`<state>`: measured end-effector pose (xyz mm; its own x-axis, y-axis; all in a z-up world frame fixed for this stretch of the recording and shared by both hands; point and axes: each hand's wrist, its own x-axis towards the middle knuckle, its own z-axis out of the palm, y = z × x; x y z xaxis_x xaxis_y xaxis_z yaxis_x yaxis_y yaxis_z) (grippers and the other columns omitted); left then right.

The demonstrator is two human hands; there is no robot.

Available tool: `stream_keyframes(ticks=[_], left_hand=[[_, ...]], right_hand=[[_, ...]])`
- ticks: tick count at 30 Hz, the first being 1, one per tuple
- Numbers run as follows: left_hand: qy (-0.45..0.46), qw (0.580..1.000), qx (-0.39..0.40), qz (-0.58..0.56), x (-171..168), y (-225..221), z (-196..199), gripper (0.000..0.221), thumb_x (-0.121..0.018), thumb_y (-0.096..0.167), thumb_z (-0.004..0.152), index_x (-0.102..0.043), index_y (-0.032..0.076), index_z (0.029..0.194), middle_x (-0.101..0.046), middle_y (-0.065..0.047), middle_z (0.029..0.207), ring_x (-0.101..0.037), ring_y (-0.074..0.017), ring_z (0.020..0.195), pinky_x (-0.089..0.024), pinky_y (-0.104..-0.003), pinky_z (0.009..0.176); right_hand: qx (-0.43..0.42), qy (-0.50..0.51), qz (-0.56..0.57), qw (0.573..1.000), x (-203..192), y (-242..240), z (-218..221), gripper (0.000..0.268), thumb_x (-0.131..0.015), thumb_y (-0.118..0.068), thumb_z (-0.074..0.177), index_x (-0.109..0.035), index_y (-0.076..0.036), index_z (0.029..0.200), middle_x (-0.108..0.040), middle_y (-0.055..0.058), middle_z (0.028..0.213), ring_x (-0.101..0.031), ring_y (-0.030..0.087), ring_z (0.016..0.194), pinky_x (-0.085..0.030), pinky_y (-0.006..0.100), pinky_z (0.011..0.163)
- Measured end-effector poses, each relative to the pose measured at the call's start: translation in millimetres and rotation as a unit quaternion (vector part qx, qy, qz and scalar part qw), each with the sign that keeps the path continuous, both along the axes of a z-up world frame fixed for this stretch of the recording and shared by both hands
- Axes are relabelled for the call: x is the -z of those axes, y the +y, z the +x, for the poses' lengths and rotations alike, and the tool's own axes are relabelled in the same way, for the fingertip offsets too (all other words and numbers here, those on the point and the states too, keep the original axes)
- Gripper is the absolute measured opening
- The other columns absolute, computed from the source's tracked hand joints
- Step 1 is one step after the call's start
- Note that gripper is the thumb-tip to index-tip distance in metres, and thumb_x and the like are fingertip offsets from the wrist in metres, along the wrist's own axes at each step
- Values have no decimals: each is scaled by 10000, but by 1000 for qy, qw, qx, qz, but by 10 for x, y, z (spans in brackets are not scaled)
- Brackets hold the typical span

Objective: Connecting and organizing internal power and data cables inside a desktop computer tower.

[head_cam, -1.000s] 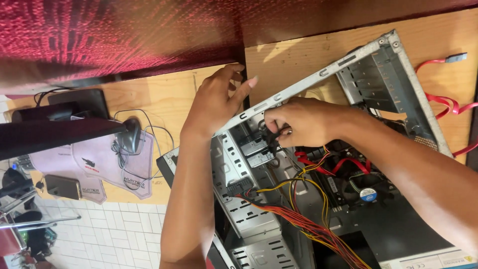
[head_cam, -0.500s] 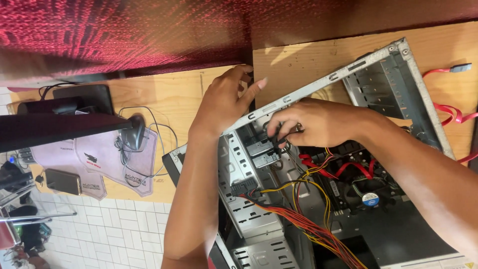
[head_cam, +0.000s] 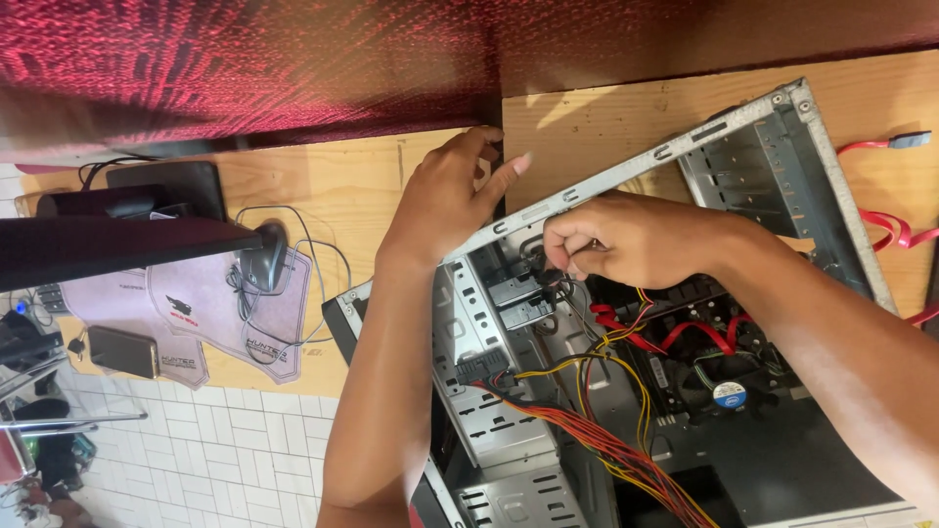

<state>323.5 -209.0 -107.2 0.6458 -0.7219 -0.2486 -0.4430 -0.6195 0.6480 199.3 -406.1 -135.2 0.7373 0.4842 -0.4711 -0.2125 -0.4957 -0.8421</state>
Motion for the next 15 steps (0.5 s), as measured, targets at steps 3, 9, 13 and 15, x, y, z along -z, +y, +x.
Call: stream_keyframes(ticks=[3,9,13,15], left_hand=[[2,1000,5,0,24,8,11,535,-592,440,1035,-604,-23,1302,-718,-241,1066,-742,-394,974,-596,-528,802],[4,1000,3,5,-24,-2,4,521,-585,416,1039,-605,-33,1302,-720,-247,1070,-743,-396,979,-597,-531,805],[6,1000,6,9,-35,-1,5,522,-581,412,1041,-603,-37,1305,-719,-252,1074,-742,-399,986,-596,-532,814],[5,1000,5,7,-32,2,6,517,-586,407,1039,-604,-36,1304,-717,-250,1071,-740,-402,981,-592,-534,810]], right_hand=[[0,15,5,1000,-33,-18,16,135,-592,-84,875,-688,-149,944,-851,90,804,-775,227,765,-602,366,769],[-18,30,48,998,-286,-6,51,341,-539,-18,877,-730,-155,1123,-879,89,934,-776,228,773,-595,406,850],[-24,34,31,999,-291,14,66,297,-542,-28,890,-776,-154,1024,-863,105,810,-797,272,824,-604,415,883],[-18,38,52,998,-275,27,68,287,-551,-30,898,-793,-155,987,-855,89,771,-746,229,751,-596,383,820]])
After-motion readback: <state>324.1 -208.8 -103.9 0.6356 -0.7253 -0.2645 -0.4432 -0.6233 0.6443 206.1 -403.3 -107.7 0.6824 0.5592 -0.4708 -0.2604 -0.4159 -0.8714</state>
